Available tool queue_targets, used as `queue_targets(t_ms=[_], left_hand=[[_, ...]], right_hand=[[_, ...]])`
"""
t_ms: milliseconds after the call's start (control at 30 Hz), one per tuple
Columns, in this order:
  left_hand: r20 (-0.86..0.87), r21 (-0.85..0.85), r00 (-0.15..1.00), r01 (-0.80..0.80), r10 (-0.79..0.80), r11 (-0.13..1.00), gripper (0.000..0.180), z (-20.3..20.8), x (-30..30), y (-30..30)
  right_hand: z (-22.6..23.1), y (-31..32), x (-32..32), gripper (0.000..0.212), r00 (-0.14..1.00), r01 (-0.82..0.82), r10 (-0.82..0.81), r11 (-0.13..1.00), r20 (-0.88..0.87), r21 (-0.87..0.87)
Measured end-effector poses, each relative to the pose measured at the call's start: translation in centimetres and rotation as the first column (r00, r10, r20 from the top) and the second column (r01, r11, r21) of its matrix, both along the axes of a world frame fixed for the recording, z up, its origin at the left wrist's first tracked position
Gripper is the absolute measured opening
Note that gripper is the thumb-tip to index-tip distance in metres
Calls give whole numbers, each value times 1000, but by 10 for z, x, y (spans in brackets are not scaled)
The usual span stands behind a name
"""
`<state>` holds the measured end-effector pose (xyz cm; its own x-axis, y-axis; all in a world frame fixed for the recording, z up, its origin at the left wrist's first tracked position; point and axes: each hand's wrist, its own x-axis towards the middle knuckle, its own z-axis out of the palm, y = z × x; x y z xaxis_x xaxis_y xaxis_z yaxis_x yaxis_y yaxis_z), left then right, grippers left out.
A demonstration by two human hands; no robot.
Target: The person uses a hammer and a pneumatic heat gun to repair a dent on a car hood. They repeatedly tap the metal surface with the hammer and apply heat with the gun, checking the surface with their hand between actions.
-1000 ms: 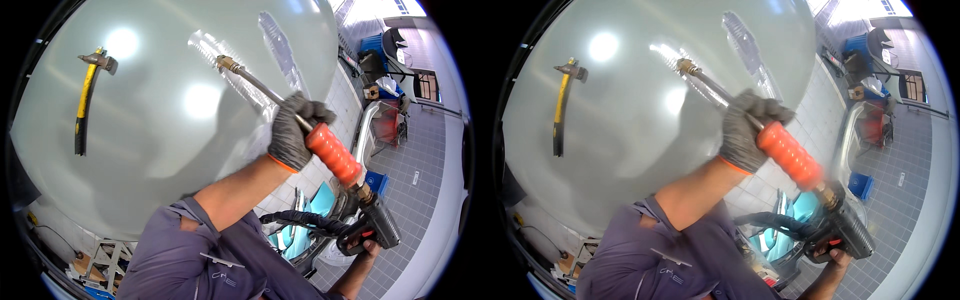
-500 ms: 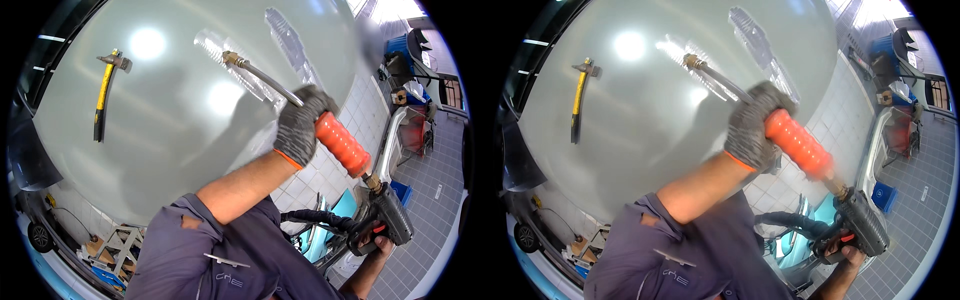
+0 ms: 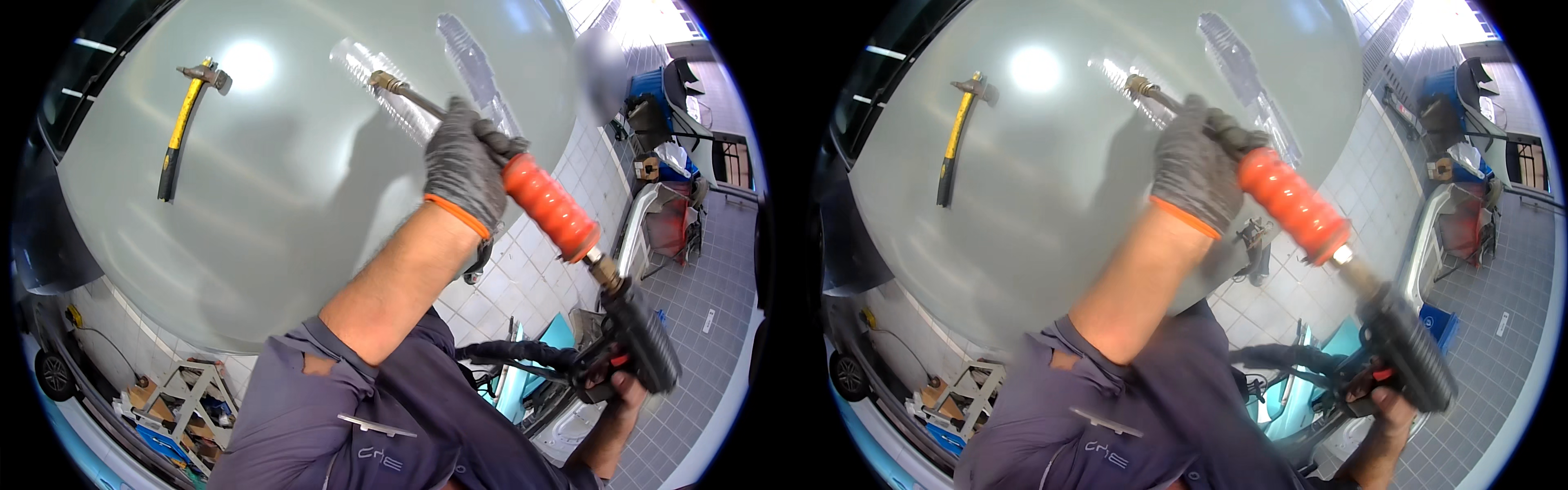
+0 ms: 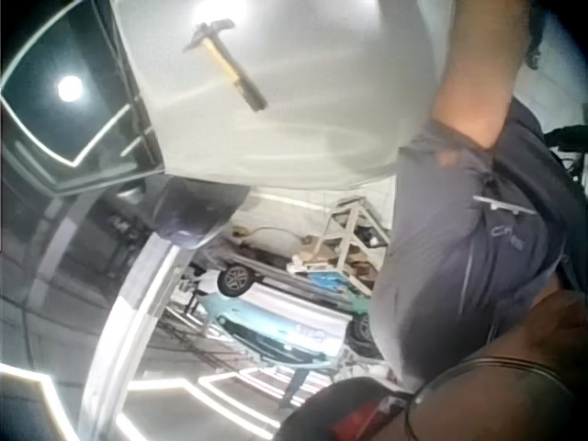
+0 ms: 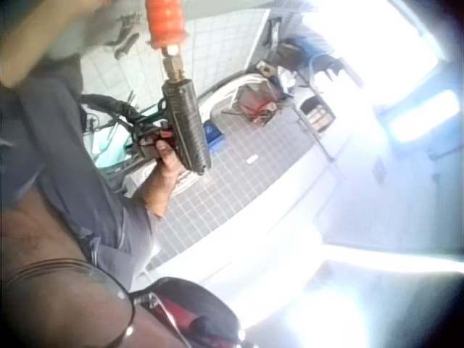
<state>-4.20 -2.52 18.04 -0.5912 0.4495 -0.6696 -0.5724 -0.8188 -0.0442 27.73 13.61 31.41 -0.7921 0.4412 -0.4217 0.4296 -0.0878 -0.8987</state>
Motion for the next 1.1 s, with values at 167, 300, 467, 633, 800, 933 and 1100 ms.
queue_targets(t_ms=[167,300,467,633,800,933,1100], left_hand=[[117,105,989,75,-87,992,44,-19,2,7],[-295,842,904,92,310,532,46,-86,7,-4],[53,-24,998,40,-39,999,19,-7,10,6],[-163,642,981,23,108,766,38,-22,8,3],[0,533,999,32,-38,845,50,-24,16,13],[7,542,1000,22,-30,840,49,-41,26,15],[35,481,998,28,-51,876,46,-44,27,17]], right_hand=[[-34,11,19,48,998,54,-55,996,-11,-68],[-38,39,55,53,946,-314,305,770,112,555],[-14,11,18,70,964,257,-265,936,1,-241],[-19,11,30,70,965,249,-258,959,-51,-135],[-13,3,36,70,970,231,-236,970,-58,-81],[-11,0,49,70,971,226,-229,973,-64,-55],[-17,0,54,70,969,231,-234,972,-77,-49]])
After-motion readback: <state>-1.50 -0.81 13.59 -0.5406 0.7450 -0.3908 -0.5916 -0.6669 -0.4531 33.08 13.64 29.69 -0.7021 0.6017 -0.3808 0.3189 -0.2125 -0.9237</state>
